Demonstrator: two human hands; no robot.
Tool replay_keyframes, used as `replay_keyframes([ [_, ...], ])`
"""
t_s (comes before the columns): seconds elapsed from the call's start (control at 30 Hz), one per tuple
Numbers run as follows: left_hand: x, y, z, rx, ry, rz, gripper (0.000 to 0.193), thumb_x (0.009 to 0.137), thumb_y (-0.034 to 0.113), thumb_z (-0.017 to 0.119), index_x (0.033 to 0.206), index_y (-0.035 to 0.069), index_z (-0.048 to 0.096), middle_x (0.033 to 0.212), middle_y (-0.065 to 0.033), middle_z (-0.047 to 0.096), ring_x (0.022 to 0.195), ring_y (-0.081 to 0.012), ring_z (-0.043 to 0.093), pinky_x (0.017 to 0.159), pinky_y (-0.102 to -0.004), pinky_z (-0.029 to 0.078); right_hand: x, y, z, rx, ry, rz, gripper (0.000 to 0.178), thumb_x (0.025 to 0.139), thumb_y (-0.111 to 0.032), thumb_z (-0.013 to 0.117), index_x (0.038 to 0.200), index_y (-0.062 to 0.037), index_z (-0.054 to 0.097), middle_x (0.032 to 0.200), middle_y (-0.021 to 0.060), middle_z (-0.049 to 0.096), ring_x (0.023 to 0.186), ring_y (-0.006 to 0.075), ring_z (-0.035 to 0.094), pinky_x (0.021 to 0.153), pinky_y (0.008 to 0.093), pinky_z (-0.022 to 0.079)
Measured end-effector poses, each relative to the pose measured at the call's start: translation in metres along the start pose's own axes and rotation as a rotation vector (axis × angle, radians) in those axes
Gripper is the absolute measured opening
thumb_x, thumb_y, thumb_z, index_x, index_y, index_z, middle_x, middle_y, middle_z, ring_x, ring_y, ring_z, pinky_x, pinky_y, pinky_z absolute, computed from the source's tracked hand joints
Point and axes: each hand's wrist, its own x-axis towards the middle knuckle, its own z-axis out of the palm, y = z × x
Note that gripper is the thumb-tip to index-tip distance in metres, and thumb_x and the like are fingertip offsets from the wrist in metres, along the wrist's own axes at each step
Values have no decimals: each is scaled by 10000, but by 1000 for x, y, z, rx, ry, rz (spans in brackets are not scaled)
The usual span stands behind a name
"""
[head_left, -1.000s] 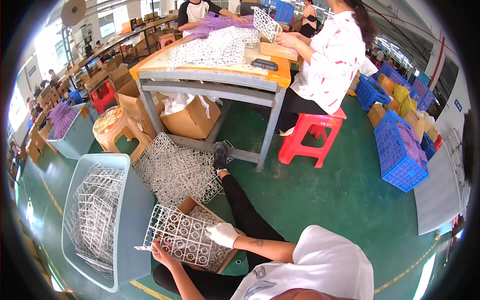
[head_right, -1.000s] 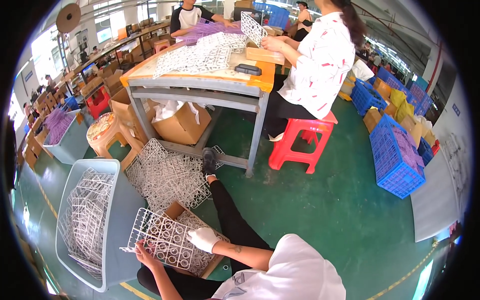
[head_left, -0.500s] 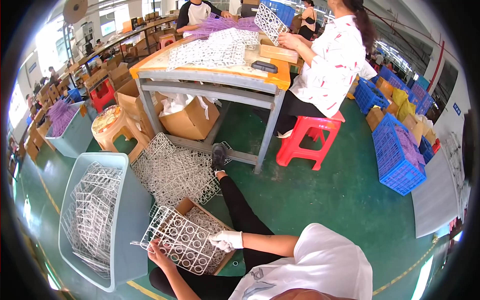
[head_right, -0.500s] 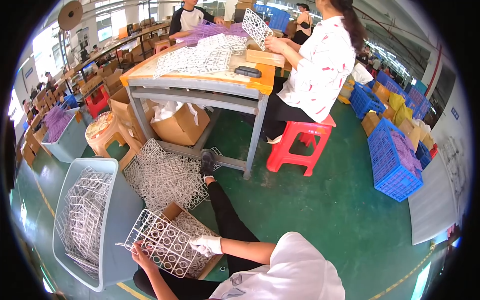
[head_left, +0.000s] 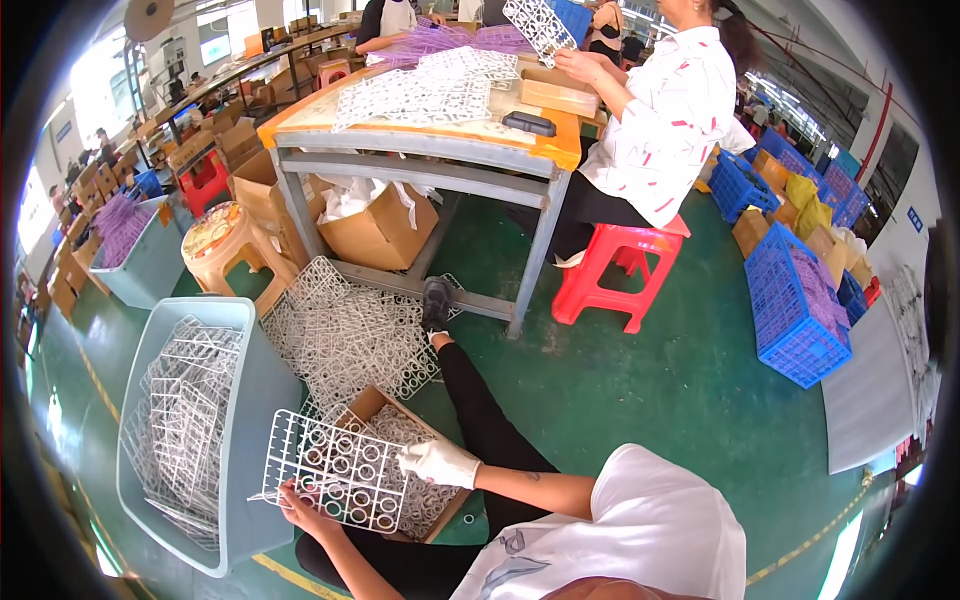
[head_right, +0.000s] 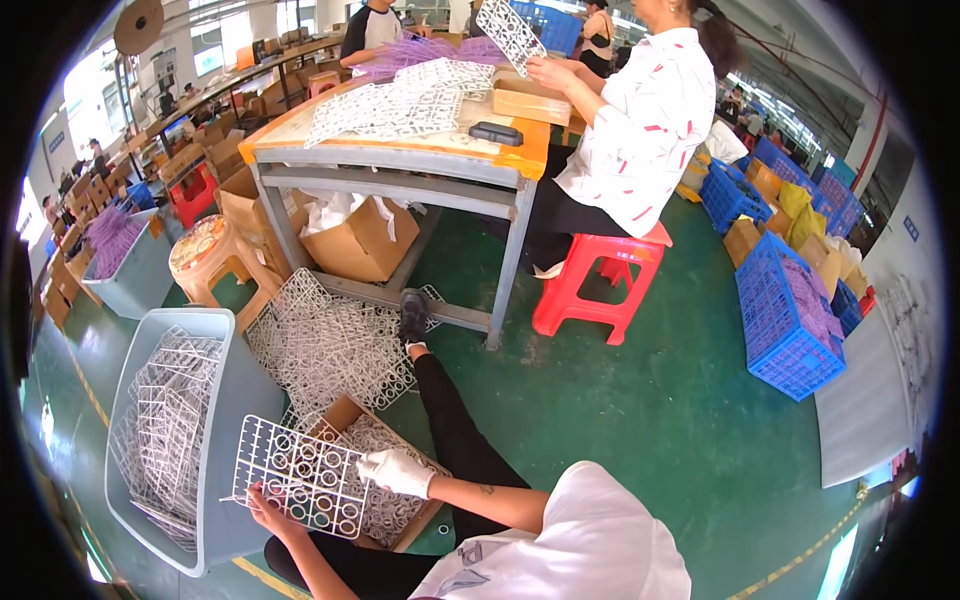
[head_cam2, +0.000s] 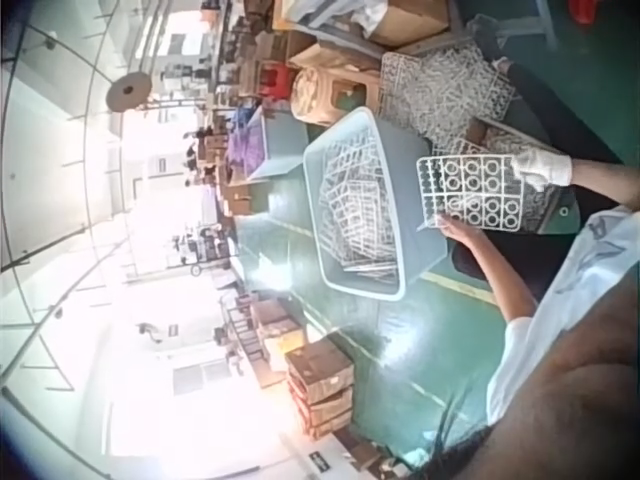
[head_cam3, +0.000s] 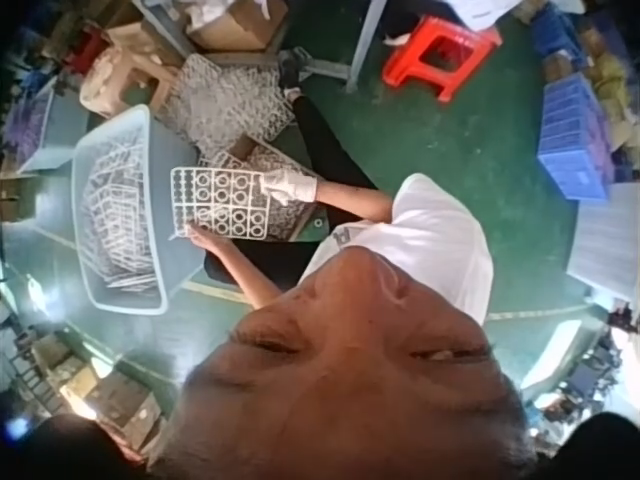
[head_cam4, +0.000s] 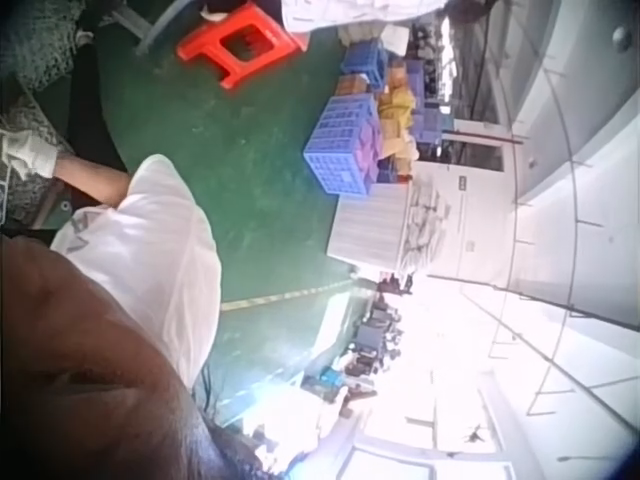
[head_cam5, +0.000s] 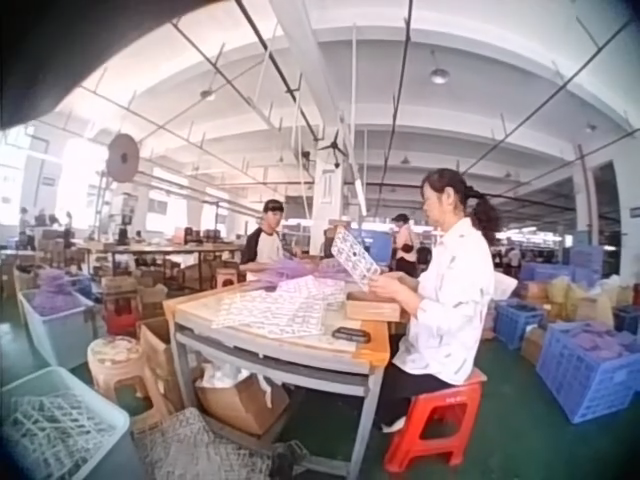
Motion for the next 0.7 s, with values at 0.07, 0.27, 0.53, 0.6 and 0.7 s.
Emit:
replay_keyframes([
  [0.07, -1, -1, -3, 22, 0, 26, 279, 905, 335, 525, 887, 57, 545, 732, -15, 535, 595, -79, 516, 479, -190, 418, 2, 7, -10, -389, 105, -156, 281, 921, -306, 465, 809, -73, 576, 514, 8, 490, 417, 94, 465, 413, 255, 390],
  [0.27, -6, -5, 6, 224, -29, 174, 298, 920, 311, 502, 824, 39, 576, 579, 13, 536, 484, -37, 484, 430, -167, 280, 17, 41, 4, -160, 183, 5, 298, 895, -288, 424, 774, -40, 537, 561, 89, 520, 493, 212, 537, 490, 353, 419],
  [0.53, -11, -1, 14, 390, -120, 220, 299, 928, 297, 477, 818, 43, 591, 603, 16, 555, 492, -23, 466, 447, -169, 255, 41, 108, 6, 1119, -30, 333, 250, 911, -254, 371, 696, -161, 459, 503, -70, 328, 386, 64, 308, 345, 258, 262],
  [0.6, -9, -1, 8, 371, -108, 216, 299, 927, 299, 481, 818, 42, 588, 611, 14, 554, 490, -26, 466, 448, -169, 258, 37, 107, -1, 1094, -112, 382, 259, 915, -261, 374, 690, -160, 452, 502, -74, 323, 375, 63, 293, 344, 256, 259],
  [0.7, 0, -4, -7, 256, -132, 170, 299, 920, 321, 501, 830, 43, 566, 634, 13, 548, 498, -33, 453, 449, -173, 274, 12, 85, -13, 1077, -254, 486, 320, 929, -287, 386, 637, -161, 424, 498, -83, 299, 357, 52, 256, 345, 244, 264],
])
